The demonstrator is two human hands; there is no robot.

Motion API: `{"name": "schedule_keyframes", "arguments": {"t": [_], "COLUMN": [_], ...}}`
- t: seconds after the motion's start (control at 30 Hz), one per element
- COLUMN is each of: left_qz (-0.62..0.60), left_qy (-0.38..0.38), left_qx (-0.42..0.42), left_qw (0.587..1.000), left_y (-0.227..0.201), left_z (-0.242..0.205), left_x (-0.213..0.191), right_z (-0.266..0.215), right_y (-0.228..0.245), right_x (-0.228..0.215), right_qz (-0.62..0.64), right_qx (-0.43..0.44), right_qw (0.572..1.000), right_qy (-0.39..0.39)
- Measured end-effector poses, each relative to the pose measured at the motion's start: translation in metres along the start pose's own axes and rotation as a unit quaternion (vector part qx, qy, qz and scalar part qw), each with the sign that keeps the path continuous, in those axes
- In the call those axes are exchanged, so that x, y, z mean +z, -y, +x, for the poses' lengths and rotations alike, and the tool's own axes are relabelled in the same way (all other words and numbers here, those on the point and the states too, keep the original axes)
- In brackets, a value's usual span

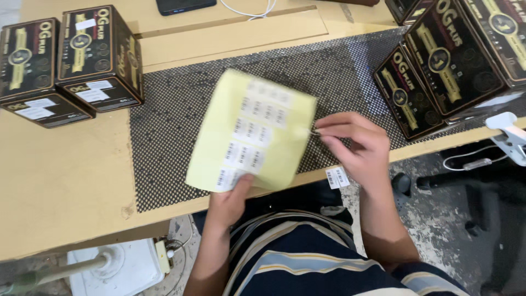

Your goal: The person handles a small black package, peels off a protective film, and places it on the table. They then pick up a stack of similar packages, place them into a cardboard box, and close the box. Finally, they peel off a barcode sticker from a sheet.

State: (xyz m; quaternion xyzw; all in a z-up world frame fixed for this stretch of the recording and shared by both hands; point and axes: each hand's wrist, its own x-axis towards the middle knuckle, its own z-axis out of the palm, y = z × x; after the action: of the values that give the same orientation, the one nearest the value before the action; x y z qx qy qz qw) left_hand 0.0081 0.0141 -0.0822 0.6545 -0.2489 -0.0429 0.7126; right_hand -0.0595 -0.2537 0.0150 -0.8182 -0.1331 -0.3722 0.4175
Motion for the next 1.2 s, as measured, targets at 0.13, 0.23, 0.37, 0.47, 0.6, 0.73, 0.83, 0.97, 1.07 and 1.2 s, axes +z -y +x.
{"name": "schedule_keyframes", "arguments": {"t": [0.13,0.23,0.37,0.47,0.6,0.73,0.83,0.97,1.07,1.2], "left_qz": [-0.054,-0.097,-0.104,-0.099,-0.107,-0.118,-0.108,-0.116,-0.114,-0.111], "left_qy": [-0.063,-0.107,-0.11,-0.108,-0.118,-0.114,-0.115,-0.11,-0.103,-0.099], "left_qx": [-0.037,-0.05,-0.04,-0.038,-0.029,-0.013,-0.019,0.0,0.0,-0.004], "left_qw": [0.996,0.988,0.988,0.988,0.987,0.986,0.987,0.987,0.988,0.989], "left_y": [-0.001,0.004,-0.002,-0.004,-0.001,0.003,0.004,0.001,0.001,0.0], "left_z": [0.002,0.001,0.004,0.004,0.003,0.002,0.003,0.004,0.003,0.004], "left_x": [0.002,0.006,0.008,0.008,0.009,0.01,0.01,0.011,0.01,0.01], "right_z": [-0.053,-0.077,-0.093,-0.093,-0.097,-0.088,-0.082,-0.084,-0.084,-0.078], "right_y": [-0.043,-0.044,-0.042,-0.032,-0.032,-0.022,-0.017,-0.019,-0.018,-0.014], "right_x": [-0.013,-0.012,-0.013,-0.01,-0.008,-0.008,-0.01,-0.009,-0.009,-0.009], "right_qz": [-0.042,-0.02,-0.035,-0.037,-0.032,-0.036,-0.039,-0.043,-0.042,-0.045], "right_qx": [-0.072,-0.087,-0.079,-0.083,-0.086,-0.088,-0.093,-0.093,-0.095,-0.105], "right_qw": [0.996,0.996,0.992,0.992,0.993,0.993,0.992,0.991,0.991,0.99], "right_qy": [-0.021,0.023,0.094,0.088,0.075,0.073,0.076,0.08,0.079,0.08]}}
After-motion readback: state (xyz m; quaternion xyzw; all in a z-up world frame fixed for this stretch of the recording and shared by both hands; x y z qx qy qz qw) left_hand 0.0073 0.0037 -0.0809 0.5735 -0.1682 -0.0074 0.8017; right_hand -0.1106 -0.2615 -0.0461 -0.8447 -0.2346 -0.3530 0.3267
